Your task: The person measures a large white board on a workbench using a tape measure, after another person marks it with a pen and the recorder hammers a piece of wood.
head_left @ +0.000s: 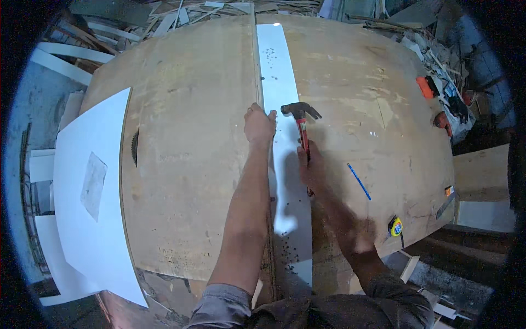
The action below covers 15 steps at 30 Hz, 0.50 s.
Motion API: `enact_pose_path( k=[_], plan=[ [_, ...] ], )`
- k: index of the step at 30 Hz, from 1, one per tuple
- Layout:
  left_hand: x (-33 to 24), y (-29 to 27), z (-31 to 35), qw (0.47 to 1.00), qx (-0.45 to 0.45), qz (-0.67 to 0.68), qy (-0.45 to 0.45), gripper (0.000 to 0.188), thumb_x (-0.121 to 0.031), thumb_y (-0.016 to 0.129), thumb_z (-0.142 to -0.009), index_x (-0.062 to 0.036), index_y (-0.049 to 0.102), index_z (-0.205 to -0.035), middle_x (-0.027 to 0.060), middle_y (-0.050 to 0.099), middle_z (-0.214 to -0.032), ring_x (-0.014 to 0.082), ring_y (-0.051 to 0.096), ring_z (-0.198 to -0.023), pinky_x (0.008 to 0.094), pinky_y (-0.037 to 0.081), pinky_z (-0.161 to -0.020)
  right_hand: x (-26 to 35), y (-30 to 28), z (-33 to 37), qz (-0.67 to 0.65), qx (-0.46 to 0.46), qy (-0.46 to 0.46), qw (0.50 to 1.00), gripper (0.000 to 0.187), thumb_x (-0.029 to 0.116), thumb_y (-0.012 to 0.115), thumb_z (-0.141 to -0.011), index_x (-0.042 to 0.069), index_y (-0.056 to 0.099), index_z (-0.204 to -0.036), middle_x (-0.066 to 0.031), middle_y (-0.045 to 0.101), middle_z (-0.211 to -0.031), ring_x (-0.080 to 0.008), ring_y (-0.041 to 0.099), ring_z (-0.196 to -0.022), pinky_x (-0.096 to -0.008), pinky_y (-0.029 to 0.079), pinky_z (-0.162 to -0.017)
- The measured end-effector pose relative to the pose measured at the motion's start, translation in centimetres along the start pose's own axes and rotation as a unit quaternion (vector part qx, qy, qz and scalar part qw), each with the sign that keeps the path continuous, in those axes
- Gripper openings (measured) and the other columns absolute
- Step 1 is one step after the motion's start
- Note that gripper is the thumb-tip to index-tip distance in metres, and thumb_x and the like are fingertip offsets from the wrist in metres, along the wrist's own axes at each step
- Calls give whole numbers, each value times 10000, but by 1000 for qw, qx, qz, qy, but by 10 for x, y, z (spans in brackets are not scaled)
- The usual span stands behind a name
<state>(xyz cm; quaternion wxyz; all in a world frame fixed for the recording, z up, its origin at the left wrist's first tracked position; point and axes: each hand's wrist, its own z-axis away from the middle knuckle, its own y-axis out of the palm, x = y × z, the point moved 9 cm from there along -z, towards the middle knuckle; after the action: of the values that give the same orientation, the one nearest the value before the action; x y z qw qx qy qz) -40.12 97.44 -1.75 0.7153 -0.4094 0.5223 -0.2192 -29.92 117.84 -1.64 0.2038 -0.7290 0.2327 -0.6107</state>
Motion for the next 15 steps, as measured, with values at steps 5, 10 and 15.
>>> enact_pose_path(
  k=[5, 10, 15],
  plan=[
    [6, -3, 3, 999, -4, 23, -25, 504, -362, 740, -885, 4, 545, -1172, 198, 632, -1191, 363, 608, -1146, 466, 537, -931, 10, 3, -3, -51, 40, 11, 998, 348, 285, 514, -1033, 28, 562, -1263, -151, 651, -835, -274, 652, -743, -399, 513, -696],
    [12, -3, -3, 999, -31, 16, -12, 487, -363, 762, -858, -20, 577, -1150, 188, 648, -1156, 366, 622, -1120, 474, 541, -917, 45, -10, -32, 32, 101, -16, 994, 330, 272, 526, -1024, 49, 551, -1266, -206, 654, -787, -395, 673, -716, -454, 523, -666],
    [10, -2, -2, 999, -44, 17, 2, 501, -376, 789, -829, -34, 600, -1142, 175, 658, -1140, 358, 636, -1106, 471, 547, -908, 56, -11, -41, 153, 96, -85, 980, 316, 236, 514, -1019, 78, 487, -1292, -251, 673, -840, -468, 674, -795, -549, 531, -695]
  ],
)
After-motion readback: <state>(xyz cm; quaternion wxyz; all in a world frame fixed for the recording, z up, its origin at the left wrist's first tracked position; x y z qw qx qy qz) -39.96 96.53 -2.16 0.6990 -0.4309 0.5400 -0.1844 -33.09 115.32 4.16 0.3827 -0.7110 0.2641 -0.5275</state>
